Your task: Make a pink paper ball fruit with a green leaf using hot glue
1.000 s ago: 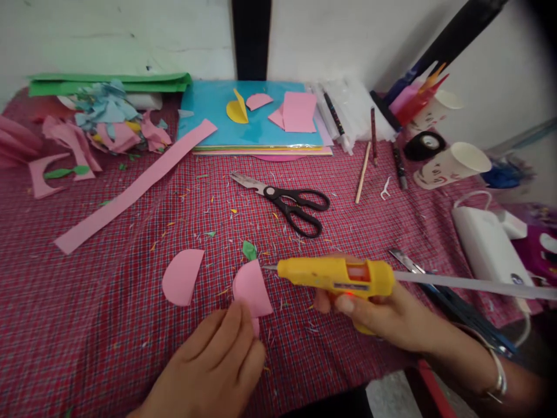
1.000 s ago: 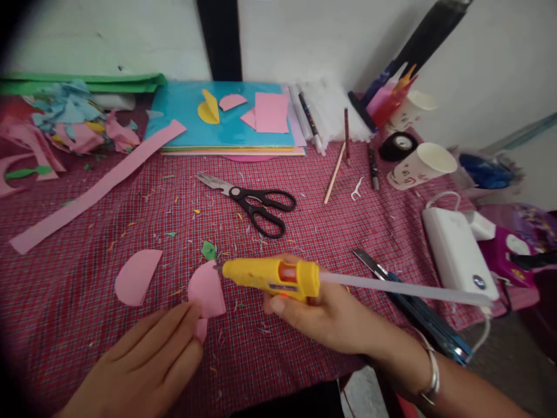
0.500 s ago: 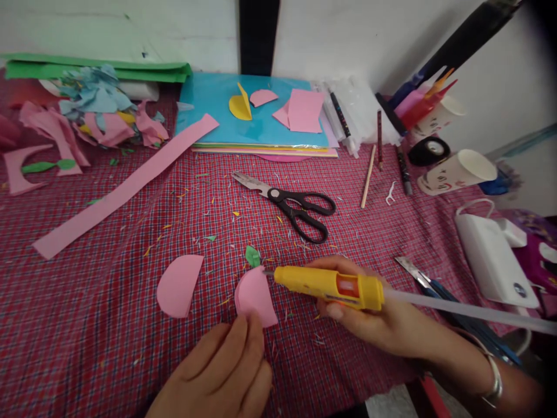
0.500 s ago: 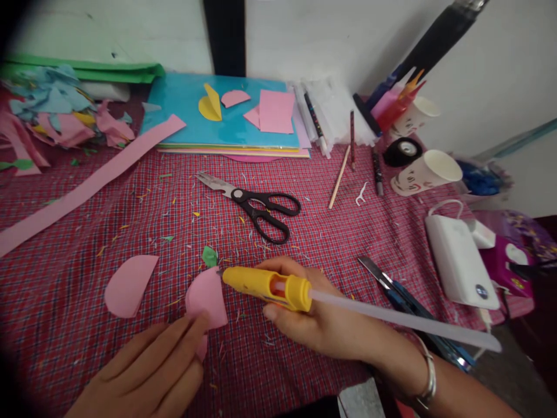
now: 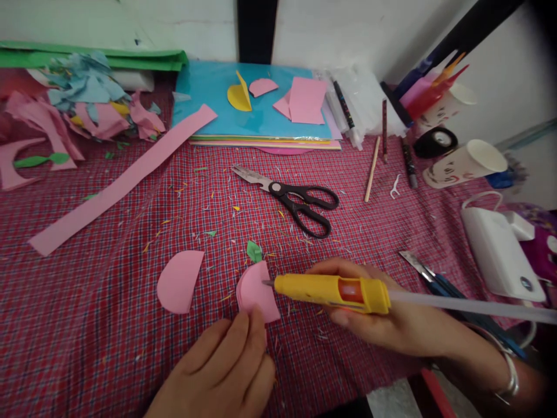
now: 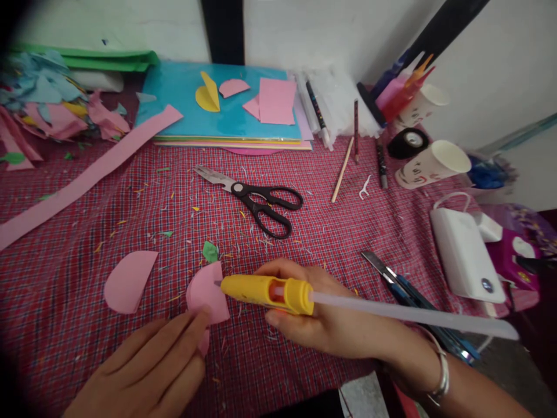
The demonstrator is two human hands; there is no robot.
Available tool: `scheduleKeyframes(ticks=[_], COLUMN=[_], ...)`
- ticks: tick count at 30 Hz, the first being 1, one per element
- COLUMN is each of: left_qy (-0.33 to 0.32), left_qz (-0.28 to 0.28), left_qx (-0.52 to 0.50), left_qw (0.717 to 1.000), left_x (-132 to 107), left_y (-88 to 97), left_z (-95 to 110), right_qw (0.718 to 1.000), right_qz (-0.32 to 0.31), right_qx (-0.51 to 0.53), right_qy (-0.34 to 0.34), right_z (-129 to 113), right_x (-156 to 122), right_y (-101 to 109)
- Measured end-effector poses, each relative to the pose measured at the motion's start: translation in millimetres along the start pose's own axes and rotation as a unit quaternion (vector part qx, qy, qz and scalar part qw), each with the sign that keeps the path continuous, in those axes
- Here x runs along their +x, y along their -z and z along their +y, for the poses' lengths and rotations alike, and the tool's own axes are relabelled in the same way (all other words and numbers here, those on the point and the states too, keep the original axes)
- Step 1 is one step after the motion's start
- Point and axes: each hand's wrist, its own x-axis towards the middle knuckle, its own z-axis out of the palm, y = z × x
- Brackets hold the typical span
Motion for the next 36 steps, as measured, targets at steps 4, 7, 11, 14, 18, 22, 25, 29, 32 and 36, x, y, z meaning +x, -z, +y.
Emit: scheduleKeyframes(ticks=[4,7,11,14,18,22,25,29,32,36], left_qy=[-0.002,-0.002,-0.011,-0.01,-0.015,-0.009,-0.005,-0.007,-0.009,-0.006], left_qz=[-0.011,-0.025,-0.024,-0.039,-0.044,-0.033,-0.031,-0.025,-0.023,-0.033], left_qx=[-0.002,-0.001,0.005,0.002,0.0,-0.001,-0.005,-0.004,-0.004,-0.01], left_qw=[1.0,1.0,1.0,0.999,0.999,0.999,0.999,1.0,1.0,0.999], left_x=[0.8,0.6,0.6,0.1,-1.2,-0.9,0.4,3.2,5.2,5.0], left_y=[1.0,1.9,3.9,4.8,4.0,3.7,5.0,6.2,6.5,8.0], left_z=[0.3,1.5,2.2,1.4,0.7,1.7,2.4,1.2,-0.2,0.2], right_qw=[1.0,0.999,0.998,0.999,1.0,0.998,0.993,0.99,0.991,0.995], right_qz=[0.01,0.035,0.055,0.036,-0.018,-0.003,0.029,0.032,0.026,0.007], right_qx=[0.012,0.027,0.024,0.018,0.016,0.055,0.109,0.137,0.132,0.103], right_qy=[-0.013,-0.018,-0.013,-0.014,-0.015,-0.023,-0.02,-0.02,-0.019,-0.013], right_z=[-2.3,-3.0,-0.3,0.7,-0.9,0.5,2.2,0.0,-0.5,2.2], right_x=[1.5,6.5,7.8,1.6,-5.8,-1.5,6.5,14.1,13.5,6.2], right_y=[1.3,-0.2,-1.9,0.6,6.5,5.5,0.8,-1.9,-0.6,3.0])
